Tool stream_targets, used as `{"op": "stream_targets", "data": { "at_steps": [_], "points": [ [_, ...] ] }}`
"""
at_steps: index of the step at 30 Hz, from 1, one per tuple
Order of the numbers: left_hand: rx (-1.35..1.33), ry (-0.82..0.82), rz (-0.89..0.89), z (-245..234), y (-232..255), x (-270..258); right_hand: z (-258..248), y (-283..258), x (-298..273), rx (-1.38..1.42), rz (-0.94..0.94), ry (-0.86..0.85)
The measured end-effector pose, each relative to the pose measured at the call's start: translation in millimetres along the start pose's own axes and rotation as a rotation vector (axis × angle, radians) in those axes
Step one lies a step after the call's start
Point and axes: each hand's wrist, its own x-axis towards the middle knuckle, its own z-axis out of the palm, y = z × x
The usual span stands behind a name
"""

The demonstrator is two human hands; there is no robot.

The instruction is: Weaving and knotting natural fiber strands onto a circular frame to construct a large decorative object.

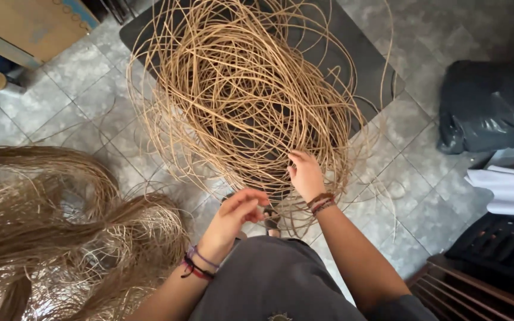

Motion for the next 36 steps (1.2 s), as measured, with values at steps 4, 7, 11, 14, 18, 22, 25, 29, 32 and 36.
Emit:
{"op": "stream_targets", "data": {
  "at_steps": [4,7,11,14,18,22,25,29,32,36],
  "points": [
    [-0.031,0.021,0.010,7.2,-26.2,0.5,-18.0,0.8,4.6,0.320,0.079,0.189],
    [-0.092,0.024,-0.030,36.2,-46.0,-8.0,-70.1,-14.2,-6.6,1.021,0.320,0.191],
    [-0.183,-0.341,-0.184,100.8,-52.4,-22.1,-140.8,-32.6,-27.9,1.599,0.356,0.060],
    [-0.451,-0.374,-0.108,138.2,-76.2,0.4,-182.4,-27.1,-57.3,1.573,0.379,-0.071],
    [-0.875,-0.199,0.180,162.0,-41.6,27.3,-216.4,0.1,-100.7,1.158,0.313,-0.102],
    [-0.864,-0.086,0.294,150.0,-31.5,68.8,-228.0,50.4,-142.7,0.953,0.338,-0.187],
    [-0.874,0.004,0.348,148.9,-22.7,79.1,-219.4,89.1,-159.0,0.427,0.295,-0.221],
    [-0.561,-0.054,0.441,201.3,-20.0,59.0,-243.7,26.4,-148.4,0.179,0.044,-0.089],
    [-0.220,-0.137,0.437,232.7,-24.4,44.1,-235.4,-5.9,-133.7,0.184,-0.061,0.029],
    [-0.035,-0.127,0.445,227.6,4.6,29.3,-231.6,11.3,-132.0,0.380,0.057,-0.092]
  ]
}}
